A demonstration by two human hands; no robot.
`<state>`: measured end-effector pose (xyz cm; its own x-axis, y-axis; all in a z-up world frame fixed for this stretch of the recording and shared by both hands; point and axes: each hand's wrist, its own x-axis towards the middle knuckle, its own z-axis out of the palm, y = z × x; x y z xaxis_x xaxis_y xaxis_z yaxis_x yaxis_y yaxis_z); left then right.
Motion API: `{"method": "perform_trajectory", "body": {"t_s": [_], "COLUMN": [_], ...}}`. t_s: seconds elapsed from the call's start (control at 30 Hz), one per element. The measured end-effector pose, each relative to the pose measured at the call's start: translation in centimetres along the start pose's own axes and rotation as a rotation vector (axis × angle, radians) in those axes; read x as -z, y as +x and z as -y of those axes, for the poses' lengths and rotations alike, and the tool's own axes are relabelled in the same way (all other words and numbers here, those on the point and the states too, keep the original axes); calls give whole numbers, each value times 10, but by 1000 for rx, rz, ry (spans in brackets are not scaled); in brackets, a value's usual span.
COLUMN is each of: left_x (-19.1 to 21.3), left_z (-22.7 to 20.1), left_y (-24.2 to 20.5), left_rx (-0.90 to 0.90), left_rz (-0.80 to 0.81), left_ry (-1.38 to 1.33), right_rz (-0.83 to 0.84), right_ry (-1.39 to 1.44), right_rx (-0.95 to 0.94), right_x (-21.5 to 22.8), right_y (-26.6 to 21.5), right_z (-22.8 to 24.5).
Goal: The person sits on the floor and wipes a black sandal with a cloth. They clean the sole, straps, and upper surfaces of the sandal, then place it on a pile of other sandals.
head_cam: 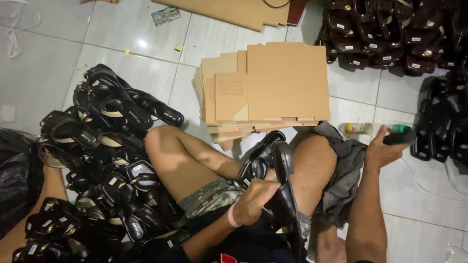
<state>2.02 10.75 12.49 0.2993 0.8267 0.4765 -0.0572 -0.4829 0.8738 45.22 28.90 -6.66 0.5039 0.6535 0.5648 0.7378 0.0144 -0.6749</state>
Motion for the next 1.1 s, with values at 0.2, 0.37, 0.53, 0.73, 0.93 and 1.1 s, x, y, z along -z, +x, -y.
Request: {"method": "perform_trajectory", "body": {"t_s": [0.2, 0.37, 0.53, 0.73, 0.93, 1.1], "left_x": [14, 5, -2, -23, -42, -59], "left_z": [-22, 3, 27, 69, 75, 97], "left_y": [15, -9, -13, -41, -34, -41], "left_rx": [18, 929, 563, 518, 483, 439], "left_rz": [-103, 24, -24, -63, -174, -254], "left_ry": [-18, -639, -484, -399, -545, -473], "right_rz": [-443, -244, -240, -328, -333, 2], "right_ry": [744, 1298, 1404, 1164, -25, -214], "right_rx": [-952, -774, -692, -771, -215, 51], "right_x": [24, 58, 74, 91, 72, 54], "right_y": [-5, -23, -22, -13, -8, -24], "right_z": [-2, 24, 49, 12, -8, -6]}}
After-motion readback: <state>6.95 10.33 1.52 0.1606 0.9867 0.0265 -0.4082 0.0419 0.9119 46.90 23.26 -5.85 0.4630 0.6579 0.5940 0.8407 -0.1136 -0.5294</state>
